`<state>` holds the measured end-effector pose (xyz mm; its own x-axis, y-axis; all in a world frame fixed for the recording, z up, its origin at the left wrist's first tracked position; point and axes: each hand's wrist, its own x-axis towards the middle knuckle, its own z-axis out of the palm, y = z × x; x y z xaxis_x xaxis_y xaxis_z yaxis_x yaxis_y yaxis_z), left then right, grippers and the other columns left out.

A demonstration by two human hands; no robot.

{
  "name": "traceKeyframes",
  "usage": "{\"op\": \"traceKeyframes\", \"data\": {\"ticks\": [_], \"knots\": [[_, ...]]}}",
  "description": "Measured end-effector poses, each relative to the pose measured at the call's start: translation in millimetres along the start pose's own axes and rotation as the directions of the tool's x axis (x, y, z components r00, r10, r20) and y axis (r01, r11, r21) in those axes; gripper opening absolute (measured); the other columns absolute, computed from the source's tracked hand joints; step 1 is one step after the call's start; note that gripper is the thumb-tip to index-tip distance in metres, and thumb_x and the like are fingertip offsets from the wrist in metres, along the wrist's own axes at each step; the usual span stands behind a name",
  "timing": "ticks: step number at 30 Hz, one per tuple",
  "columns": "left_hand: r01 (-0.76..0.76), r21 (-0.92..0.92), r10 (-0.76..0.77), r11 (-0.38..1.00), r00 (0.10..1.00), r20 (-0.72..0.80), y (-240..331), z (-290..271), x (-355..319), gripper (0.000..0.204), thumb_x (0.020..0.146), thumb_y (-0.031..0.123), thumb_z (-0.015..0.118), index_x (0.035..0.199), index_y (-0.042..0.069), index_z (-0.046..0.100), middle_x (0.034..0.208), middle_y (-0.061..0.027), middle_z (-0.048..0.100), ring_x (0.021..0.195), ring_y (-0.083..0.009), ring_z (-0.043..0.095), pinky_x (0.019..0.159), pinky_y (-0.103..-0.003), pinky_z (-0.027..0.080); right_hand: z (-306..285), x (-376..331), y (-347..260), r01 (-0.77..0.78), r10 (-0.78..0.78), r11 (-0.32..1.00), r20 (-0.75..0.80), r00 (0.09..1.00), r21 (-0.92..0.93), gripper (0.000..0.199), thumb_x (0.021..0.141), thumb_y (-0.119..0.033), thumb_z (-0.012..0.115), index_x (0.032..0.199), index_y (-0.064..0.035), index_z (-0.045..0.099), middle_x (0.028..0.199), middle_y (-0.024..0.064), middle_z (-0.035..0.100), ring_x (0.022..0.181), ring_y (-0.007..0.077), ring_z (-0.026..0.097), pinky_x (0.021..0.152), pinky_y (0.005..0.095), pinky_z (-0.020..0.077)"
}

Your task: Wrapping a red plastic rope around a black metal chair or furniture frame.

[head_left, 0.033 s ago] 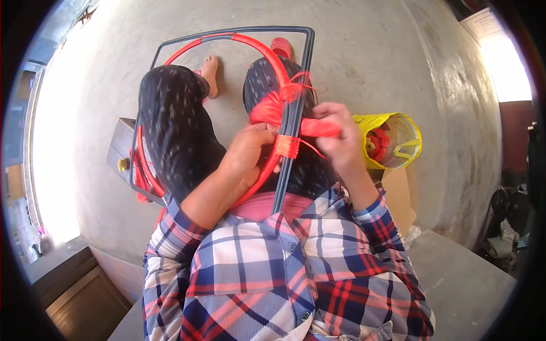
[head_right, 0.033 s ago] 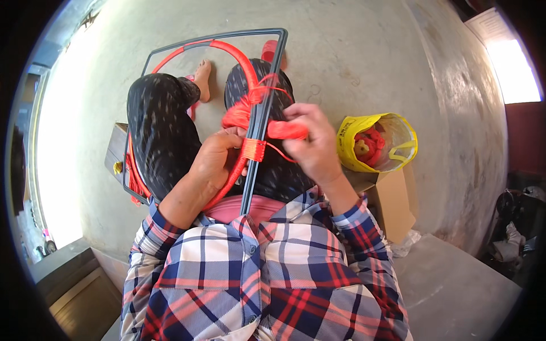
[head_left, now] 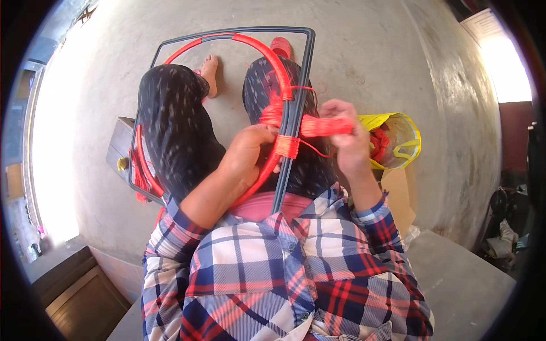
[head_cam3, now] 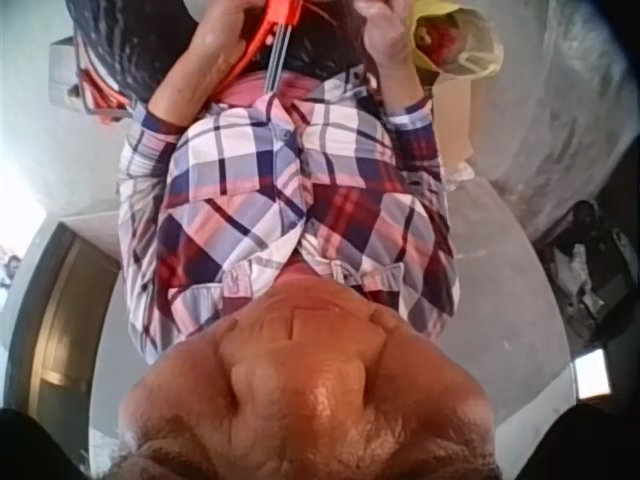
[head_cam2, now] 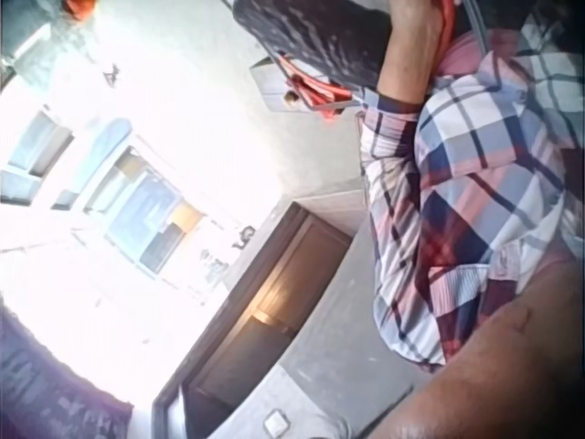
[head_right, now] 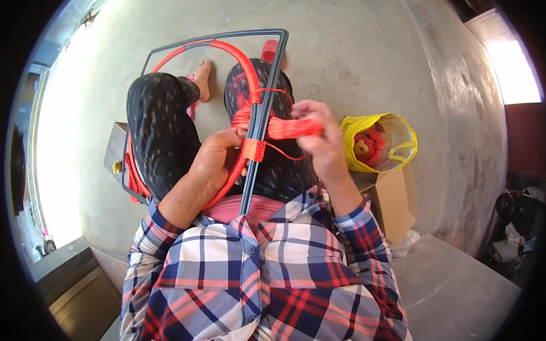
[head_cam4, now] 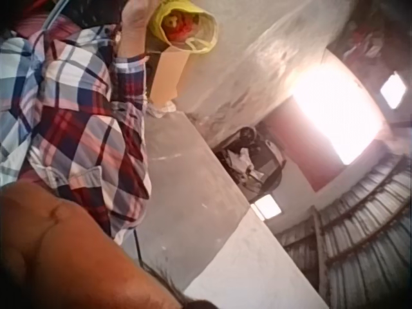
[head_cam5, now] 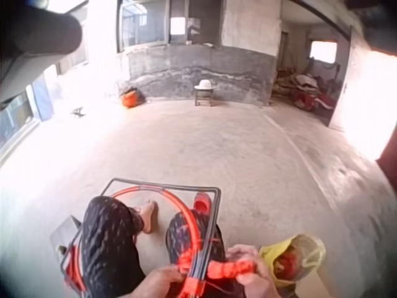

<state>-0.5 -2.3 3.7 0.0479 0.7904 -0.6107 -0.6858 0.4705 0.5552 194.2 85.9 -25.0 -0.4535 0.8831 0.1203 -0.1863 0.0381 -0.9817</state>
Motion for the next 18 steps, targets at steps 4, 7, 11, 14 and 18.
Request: {"op": "traceKeyframes", "data": {"ticks": [4, 7, 11, 14, 18], "knots": [[0.043, -0.039, -0.042, 0.998, 0.999, 0.027, -1.1, -1.6, 2.5, 0.013, 0.086, 0.009, 0.047, 0.095, 0.003, 0.053, 0.077, -0.0094, 0.063, 0.055, -0.0164, 0.061, 0.039, -0.028, 0.049, -21.8, -15.3, -39.4, -0.036, 0.035, 0.811, 0.013, 0.999, 0.585, 0.027, 0.071, -0.026, 0.059, 0.087, -0.0053, 0.053, 0.092, 0.0153, 0.059, 0.088, 0.0267, 0.056, 0.100, 0.0461, 0.0348], [0.000, -0.025, 0.002, 1.000, 0.997, 0.073, -1.0, -5.0, 3.9, 0.018, 0.086, 0.009, 0.045, 0.102, 0.003, 0.051, 0.082, -0.0107, 0.064, 0.057, -0.0166, 0.062, 0.039, -0.027, 0.049, -67.9, -22.2, -62.0, -0.040, -0.161, 0.679, 0.202, 0.966, 0.733, 0.022, 0.076, -0.023, 0.058, 0.092, -0.0085, 0.054, 0.075, 0.0049, 0.050, 0.072, 0.0179, 0.048, 0.086, 0.0431, 0.0444], [-0.060, -0.065, 0.067, 0.996, 0.993, 0.102, -0.6, -3.5, -1.6, 0.028, 0.086, 0.009, 0.044, 0.114, 0.003, 0.047, 0.093, -0.0131, 0.065, 0.062, -0.0165, 0.063, 0.039, -0.026, 0.050, -96.6, -32.5, -96.6, 0.181, -0.068, 0.746, -0.196, 0.978, 0.641, 0.021, 0.081, -0.011, 0.058, 0.101, -0.0063, 0.056, 0.076, 0.0011, 0.047, 0.061, 0.0134, 0.043, 0.069, 0.0310, 0.0439], [-0.066, -0.054, 0.073, 0.996, 0.988, 0.136, 0.2, 2.6, 0.2, 0.031, 0.087, 0.008, 0.043, 0.117, 0.003, 0.045, 0.097, -0.0138, 0.065, 0.066, -0.0164, 0.064, 0.040, -0.026, 0.050, -79.4, -32.0, -63.8, 0.068, 0.109, 0.869, -0.323, 0.940, 0.491, 0.023, 0.084, -0.009, 0.058, 0.106, -0.0035, 0.055, 0.082, 0.0032, 0.052, 0.060, 0.0144, 0.049, 0.069, 0.0275, 0.0460], [-0.042, -0.058, 0.050, 0.997, 0.989, 0.143, -1.7, -4.4, -1.4, 0.025, 0.086, 0.005, 0.046, 0.111, 0.003, 0.049, 0.096, -0.0118, 0.065, 0.069, -0.0153, 0.065, 0.041, -0.026, 0.050, 10.0, -25.5, -18.9, -0.224, 0.228, 0.966, 0.022, 0.973, -0.128, 0.019, 0.083, -0.006, 0.059, 0.101, -0.0021, 0.053, 0.090, 0.0078, 0.059, 0.069, 0.0164, 0.063, 0.063, 0.0296, 0.0517]]}}
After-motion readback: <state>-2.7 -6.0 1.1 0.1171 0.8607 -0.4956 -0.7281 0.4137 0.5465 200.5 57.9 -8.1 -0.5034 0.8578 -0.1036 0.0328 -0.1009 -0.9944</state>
